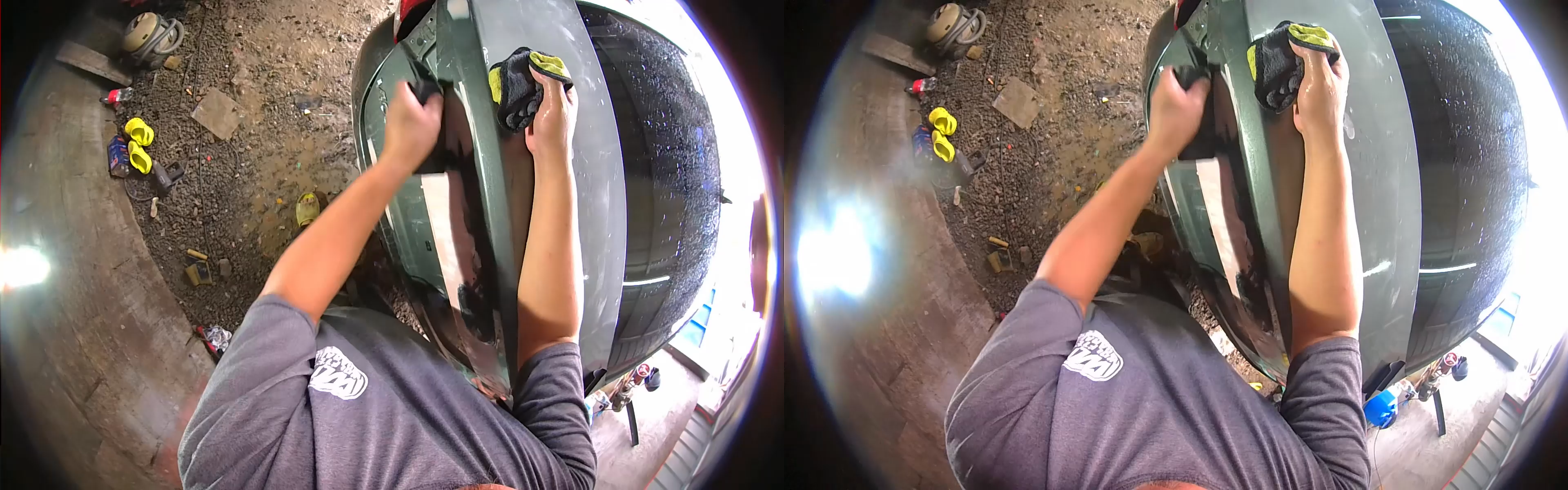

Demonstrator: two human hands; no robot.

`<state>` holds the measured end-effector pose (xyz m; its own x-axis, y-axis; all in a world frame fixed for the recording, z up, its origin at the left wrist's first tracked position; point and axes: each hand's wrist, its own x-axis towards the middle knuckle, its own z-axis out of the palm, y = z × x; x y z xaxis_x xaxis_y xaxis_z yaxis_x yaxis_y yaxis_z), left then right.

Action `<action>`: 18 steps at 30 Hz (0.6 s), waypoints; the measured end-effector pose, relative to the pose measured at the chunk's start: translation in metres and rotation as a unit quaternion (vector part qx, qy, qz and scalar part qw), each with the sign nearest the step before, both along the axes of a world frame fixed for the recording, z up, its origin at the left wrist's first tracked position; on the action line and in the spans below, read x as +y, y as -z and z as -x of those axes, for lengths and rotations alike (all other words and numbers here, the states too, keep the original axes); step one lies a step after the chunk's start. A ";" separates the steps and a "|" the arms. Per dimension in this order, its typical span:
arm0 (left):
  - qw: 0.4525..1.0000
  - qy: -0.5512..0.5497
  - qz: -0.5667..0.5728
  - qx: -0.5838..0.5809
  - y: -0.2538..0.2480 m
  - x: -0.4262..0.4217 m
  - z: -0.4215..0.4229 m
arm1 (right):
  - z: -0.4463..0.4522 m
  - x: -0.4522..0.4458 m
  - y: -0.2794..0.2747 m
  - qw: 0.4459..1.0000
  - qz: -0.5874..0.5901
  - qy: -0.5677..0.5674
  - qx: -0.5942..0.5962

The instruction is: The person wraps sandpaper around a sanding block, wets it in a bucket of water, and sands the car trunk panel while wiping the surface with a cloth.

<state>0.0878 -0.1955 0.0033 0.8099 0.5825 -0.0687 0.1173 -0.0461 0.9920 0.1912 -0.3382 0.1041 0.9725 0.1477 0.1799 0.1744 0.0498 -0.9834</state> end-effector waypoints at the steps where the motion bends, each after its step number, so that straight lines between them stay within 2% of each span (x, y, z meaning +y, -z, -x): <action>1: 1.000 0.005 -0.009 0.010 -0.003 0.010 -0.009 | 0.007 0.006 -0.008 0.998 -0.033 0.007 0.060; 3: 0.999 -0.009 -0.050 -0.020 0.011 0.007 -0.013 | 0.003 0.004 -0.004 0.999 -0.042 -0.018 0.026; 5: 1.000 0.007 -0.018 0.000 -0.008 -0.009 0.014 | 0.004 0.004 -0.004 0.999 -0.034 -0.016 0.020; 7: 1.000 0.004 0.009 -0.003 -0.015 -0.021 0.033 | 0.002 0.000 0.003 0.998 0.006 -0.027 -0.048; 9: 1.000 -0.006 -0.015 0.004 -0.007 -0.012 0.017 | 0.000 -0.003 0.005 0.998 0.000 -0.028 -0.048; 11: 1.000 -0.007 -0.018 0.015 -0.001 0.010 -0.013 | 0.006 0.005 -0.003 0.998 -0.054 -0.015 0.022; 13: 0.997 -0.029 -0.063 -0.033 -0.005 0.011 -0.014 | 0.008 0.006 -0.008 0.997 -0.068 -0.018 0.041; 16: 0.999 0.009 -0.028 0.015 -0.010 -0.015 0.023 | 0.007 0.006 -0.009 0.998 -0.043 -0.022 0.031; 18: 0.999 0.000 -0.015 -0.032 -0.004 -0.025 0.035 | 0.008 0.006 -0.009 0.998 -0.054 -0.018 0.041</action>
<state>0.0526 -0.2210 0.0071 0.8116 0.5842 0.0003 0.0543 -0.0761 0.9956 0.1829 -0.3323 0.1128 0.9791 0.1661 0.1176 0.0907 0.1607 -0.9828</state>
